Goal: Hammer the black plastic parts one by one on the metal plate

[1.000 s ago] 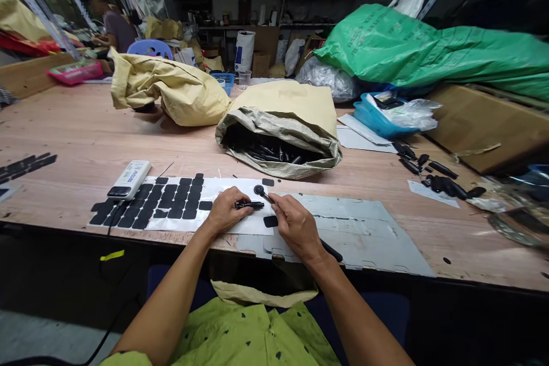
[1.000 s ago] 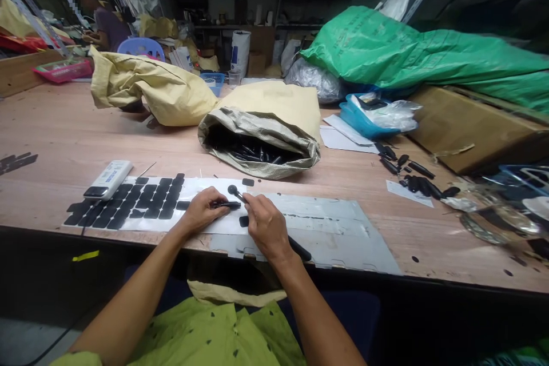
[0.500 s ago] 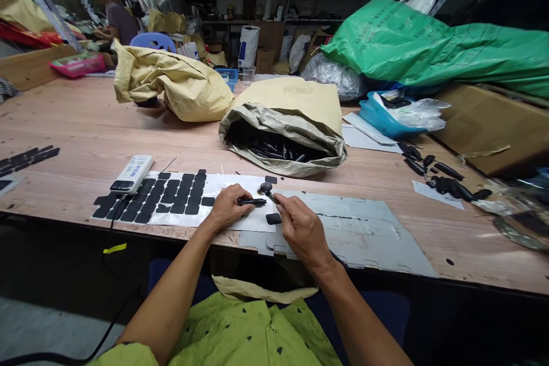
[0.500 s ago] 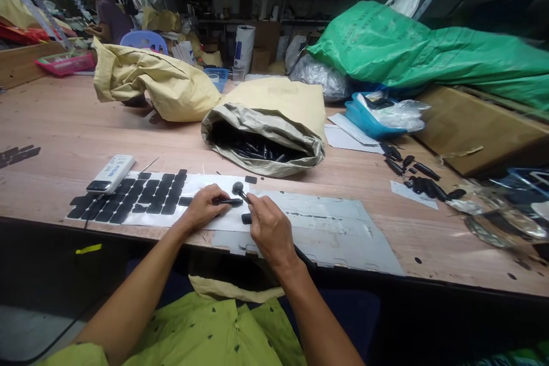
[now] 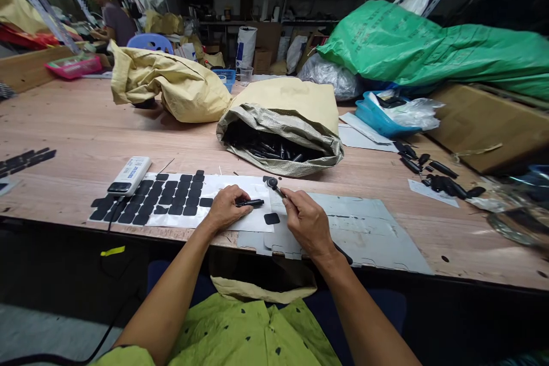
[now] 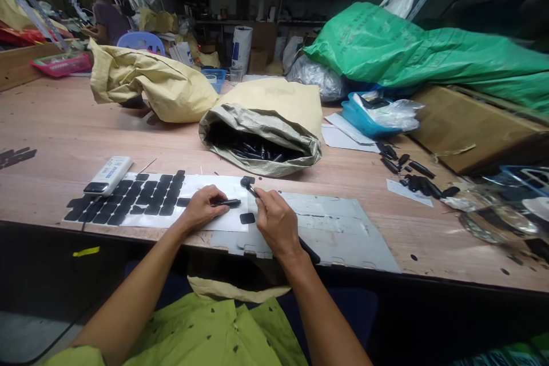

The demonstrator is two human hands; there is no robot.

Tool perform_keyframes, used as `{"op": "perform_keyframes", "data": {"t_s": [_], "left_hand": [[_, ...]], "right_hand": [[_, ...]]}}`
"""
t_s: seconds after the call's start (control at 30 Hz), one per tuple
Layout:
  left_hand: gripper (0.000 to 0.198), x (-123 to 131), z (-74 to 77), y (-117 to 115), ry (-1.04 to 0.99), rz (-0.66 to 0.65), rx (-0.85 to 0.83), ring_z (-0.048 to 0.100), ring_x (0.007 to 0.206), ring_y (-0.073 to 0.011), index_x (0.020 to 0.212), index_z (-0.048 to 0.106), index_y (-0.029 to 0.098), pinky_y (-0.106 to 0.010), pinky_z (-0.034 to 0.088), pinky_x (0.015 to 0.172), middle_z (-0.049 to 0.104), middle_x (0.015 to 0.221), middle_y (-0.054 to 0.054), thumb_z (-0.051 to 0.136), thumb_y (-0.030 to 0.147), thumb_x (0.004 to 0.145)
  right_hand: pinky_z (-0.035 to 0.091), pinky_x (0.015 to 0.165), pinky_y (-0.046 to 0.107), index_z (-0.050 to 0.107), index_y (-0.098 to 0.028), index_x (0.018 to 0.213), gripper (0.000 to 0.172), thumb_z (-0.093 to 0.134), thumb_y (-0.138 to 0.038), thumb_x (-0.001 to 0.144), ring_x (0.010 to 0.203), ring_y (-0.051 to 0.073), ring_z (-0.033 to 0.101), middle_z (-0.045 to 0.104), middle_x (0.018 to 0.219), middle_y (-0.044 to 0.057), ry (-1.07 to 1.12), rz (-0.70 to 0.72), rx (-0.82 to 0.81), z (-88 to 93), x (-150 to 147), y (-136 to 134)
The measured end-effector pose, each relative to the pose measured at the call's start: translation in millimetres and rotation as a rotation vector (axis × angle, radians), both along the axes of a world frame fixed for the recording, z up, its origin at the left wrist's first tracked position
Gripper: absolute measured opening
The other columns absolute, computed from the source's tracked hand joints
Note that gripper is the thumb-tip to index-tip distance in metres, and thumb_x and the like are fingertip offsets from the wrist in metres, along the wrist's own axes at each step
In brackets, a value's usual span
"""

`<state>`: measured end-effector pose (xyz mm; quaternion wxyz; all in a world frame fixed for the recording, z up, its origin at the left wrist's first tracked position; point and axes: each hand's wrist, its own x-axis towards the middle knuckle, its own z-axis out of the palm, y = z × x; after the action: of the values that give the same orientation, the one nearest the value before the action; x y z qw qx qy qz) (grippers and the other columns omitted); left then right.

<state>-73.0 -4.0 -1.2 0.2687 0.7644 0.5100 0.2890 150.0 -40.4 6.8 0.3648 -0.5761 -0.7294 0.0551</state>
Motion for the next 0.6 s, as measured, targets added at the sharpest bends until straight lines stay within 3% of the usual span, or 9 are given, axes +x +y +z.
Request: {"op": "perform_keyframes", "data": {"t_s": [0.23,0.43,0.6], "left_hand": [[0.015,1,-0.9,0,0.089,-0.002,0.027,0.057,0.083,-0.0199,0.089,0.071,0.020,-0.032,0.043,0.074,0.066,0.085,-0.003,0.072,0.029,0.077],[0.019,-1,2.0,2,0.062,-0.050,0.011,0.055,0.083,-0.0201,0.091,0.069,0.019,-0.033,0.042,0.075,0.066,0.087,-0.004,0.061,0.037,0.087],[0.026,3,20.5,-26,-0.073,-0.070,-0.037,0.057,0.089,-0.0211,0.102,0.064,0.019,-0.033,0.044,0.079,0.065,0.095,-0.006,0.046,0.037,0.095]], "right_hand": [[0.041,0.075,0.028,0.069,-0.021,0.114,0.032,0.048,-0.017,0.091,0.088,0.018,0.056,0.066,0.092,0.005,-0.215,-0.121,0.013,-16.3,9,37],[0.034,0.073,0.029,0.069,-0.021,0.112,0.029,0.049,-0.017,0.091,0.083,0.018,0.049,0.062,0.089,0.005,-0.334,-0.148,0.023,-30.6,4,44],[0.033,0.073,0.030,0.068,-0.021,0.113,0.028,0.049,-0.018,0.092,0.085,0.019,0.048,0.061,0.091,0.005,-0.338,-0.144,0.029,-28.8,4,42]]}}
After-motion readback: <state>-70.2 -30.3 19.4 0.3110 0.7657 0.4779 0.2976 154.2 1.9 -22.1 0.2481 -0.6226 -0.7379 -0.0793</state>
